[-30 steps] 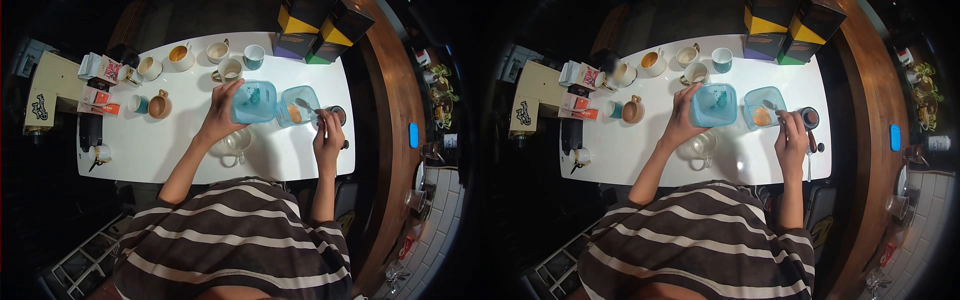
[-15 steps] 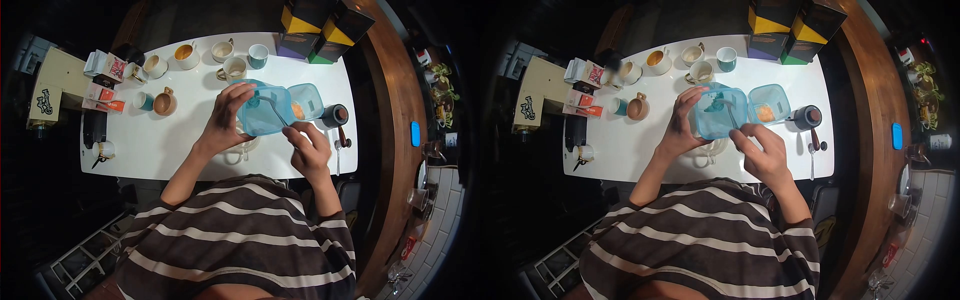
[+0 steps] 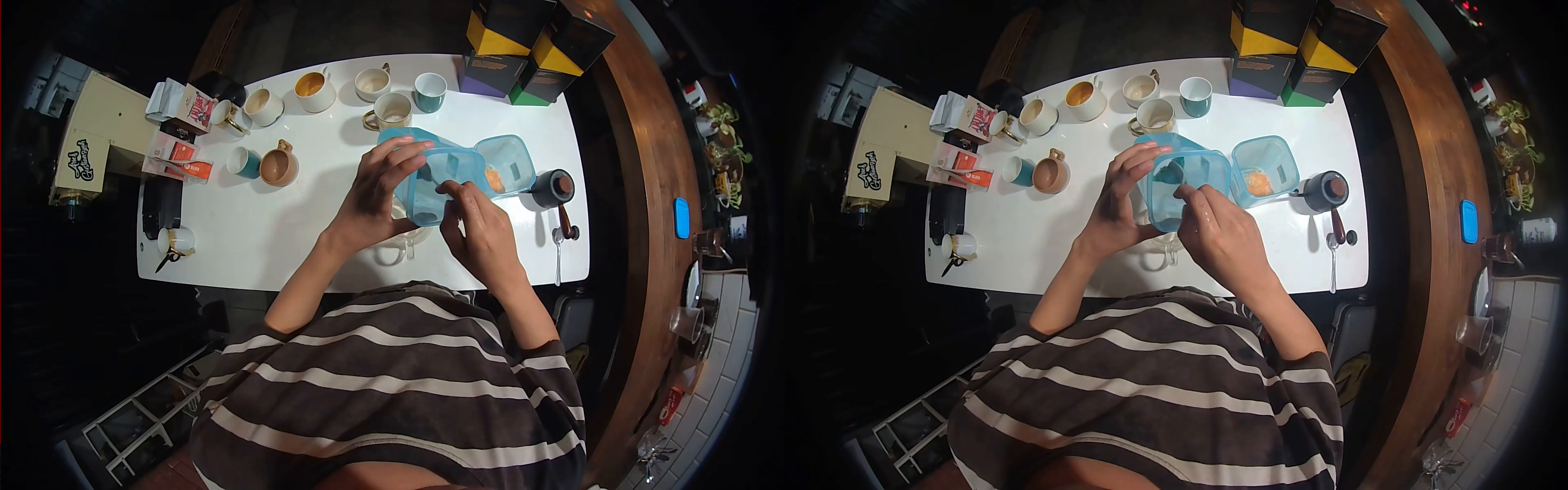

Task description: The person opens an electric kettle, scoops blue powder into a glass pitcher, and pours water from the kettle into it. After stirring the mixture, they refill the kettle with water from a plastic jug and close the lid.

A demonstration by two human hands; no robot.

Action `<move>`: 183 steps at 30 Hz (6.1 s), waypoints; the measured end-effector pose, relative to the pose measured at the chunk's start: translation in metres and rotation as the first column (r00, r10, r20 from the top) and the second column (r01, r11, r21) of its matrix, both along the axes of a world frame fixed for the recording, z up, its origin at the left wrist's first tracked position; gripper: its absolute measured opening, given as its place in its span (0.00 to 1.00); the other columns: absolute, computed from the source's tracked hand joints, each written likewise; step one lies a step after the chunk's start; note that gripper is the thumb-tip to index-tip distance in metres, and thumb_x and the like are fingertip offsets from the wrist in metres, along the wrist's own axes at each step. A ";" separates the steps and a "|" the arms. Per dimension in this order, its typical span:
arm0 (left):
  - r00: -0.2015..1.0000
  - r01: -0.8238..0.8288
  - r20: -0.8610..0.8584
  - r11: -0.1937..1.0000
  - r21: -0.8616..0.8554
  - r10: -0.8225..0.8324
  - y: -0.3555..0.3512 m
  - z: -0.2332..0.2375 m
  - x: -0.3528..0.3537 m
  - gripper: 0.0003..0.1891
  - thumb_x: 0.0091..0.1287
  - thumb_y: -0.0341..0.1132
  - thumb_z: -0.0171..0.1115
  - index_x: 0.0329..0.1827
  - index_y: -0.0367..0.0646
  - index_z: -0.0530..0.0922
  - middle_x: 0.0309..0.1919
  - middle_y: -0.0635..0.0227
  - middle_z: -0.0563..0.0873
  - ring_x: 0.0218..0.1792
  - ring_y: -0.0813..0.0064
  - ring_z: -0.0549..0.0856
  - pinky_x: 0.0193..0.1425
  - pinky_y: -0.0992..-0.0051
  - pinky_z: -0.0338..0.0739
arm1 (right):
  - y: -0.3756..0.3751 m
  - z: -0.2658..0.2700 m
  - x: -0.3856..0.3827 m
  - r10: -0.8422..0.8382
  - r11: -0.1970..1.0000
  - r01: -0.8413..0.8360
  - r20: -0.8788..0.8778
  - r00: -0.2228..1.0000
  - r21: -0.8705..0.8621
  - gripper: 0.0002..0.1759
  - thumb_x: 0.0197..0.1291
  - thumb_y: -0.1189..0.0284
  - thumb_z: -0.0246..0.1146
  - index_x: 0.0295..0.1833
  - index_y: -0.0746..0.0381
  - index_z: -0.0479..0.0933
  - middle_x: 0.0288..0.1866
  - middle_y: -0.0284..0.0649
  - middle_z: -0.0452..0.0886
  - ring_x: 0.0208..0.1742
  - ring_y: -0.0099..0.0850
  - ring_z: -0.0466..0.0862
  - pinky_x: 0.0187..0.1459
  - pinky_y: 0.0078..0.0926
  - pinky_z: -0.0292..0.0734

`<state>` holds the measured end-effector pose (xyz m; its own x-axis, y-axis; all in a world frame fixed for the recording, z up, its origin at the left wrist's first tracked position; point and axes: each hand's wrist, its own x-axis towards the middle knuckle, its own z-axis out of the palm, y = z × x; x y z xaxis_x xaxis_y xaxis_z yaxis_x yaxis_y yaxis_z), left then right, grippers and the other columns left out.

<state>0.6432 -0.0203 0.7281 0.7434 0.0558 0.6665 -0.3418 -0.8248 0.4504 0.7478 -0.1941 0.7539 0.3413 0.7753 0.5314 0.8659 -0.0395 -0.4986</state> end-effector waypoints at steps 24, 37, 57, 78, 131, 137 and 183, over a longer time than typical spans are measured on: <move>0.989 -0.105 -0.116 0.992 -0.072 0.097 0.003 0.005 -0.010 0.58 0.36 0.33 0.85 0.74 0.51 0.58 0.71 0.63 0.72 0.73 0.55 0.69 0.77 0.56 0.63 | -0.026 -0.014 0.010 0.113 0.921 0.286 -0.885 0.452 0.264 0.10 0.77 0.72 0.53 0.51 0.70 0.72 0.35 0.45 0.83 0.32 0.27 0.84 0.36 0.25 0.82; 0.964 -0.254 -0.093 0.966 -0.042 0.249 0.016 -0.007 -0.029 0.56 0.38 0.31 0.86 0.73 0.45 0.60 0.71 0.59 0.72 0.73 0.55 0.69 0.78 0.60 0.64 | -0.042 -0.008 0.022 0.193 0.881 0.331 -0.897 0.398 0.337 0.11 0.79 0.70 0.50 0.52 0.69 0.71 0.36 0.44 0.81 0.33 0.26 0.82 0.37 0.25 0.81; 0.998 0.060 -0.035 0.998 0.012 -0.059 0.024 0.046 -0.019 0.57 0.43 0.27 0.82 0.75 0.62 0.54 0.74 0.66 0.70 0.76 0.52 0.64 0.79 0.54 0.63 | 0.008 0.031 0.003 0.197 0.977 -0.211 0.260 0.945 0.026 0.24 0.47 0.79 0.65 0.54 0.64 0.76 0.45 0.39 0.75 0.42 0.36 0.79 0.36 0.33 0.80; 0.987 0.036 -0.155 0.999 -0.017 -0.038 0.015 0.033 -0.014 0.61 0.40 0.27 0.84 0.76 0.60 0.51 0.74 0.69 0.68 0.77 0.56 0.64 0.78 0.56 0.66 | -0.006 -0.011 -0.001 0.184 0.927 0.228 -0.889 0.419 0.299 0.12 0.77 0.69 0.55 0.51 0.69 0.72 0.37 0.45 0.83 0.36 0.28 0.86 0.40 0.27 0.84; 0.985 -0.162 -0.076 0.984 -0.081 0.156 0.033 -0.012 -0.043 0.58 0.44 0.31 0.84 0.76 0.54 0.51 0.74 0.57 0.69 0.76 0.50 0.67 0.80 0.52 0.61 | -0.033 0.015 -0.011 0.099 0.961 -0.091 -0.019 0.995 0.260 0.20 0.43 0.93 0.58 0.44 0.68 0.80 0.38 0.49 0.81 0.35 0.41 0.83 0.35 0.32 0.80; 0.998 -0.066 -0.024 0.996 -0.060 0.065 0.024 0.001 -0.034 0.58 0.44 0.32 0.84 0.78 0.60 0.53 0.74 0.57 0.69 0.75 0.48 0.67 0.79 0.49 0.60 | 0.000 0.008 -0.007 0.167 0.980 -0.186 0.221 0.961 0.071 0.21 0.46 0.84 0.65 0.49 0.63 0.80 0.41 0.41 0.77 0.37 0.36 0.80 0.31 0.33 0.77; 0.855 -0.510 -0.064 0.810 -0.290 0.515 0.043 -0.014 -0.066 0.57 0.48 0.24 0.81 0.76 0.44 0.47 0.77 0.49 0.60 0.75 0.54 0.66 0.78 0.55 0.65 | -0.049 -0.006 0.004 0.049 0.917 0.291 -0.802 0.595 0.272 0.12 0.79 0.67 0.52 0.48 0.67 0.72 0.31 0.39 0.79 0.30 0.23 0.78 0.32 0.19 0.73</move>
<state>0.5776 0.0229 0.7137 0.5421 0.6152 0.5724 0.0841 -0.7175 0.6914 0.7518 -0.2430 0.7479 0.8270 0.5176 0.2195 0.1300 0.2038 -0.9703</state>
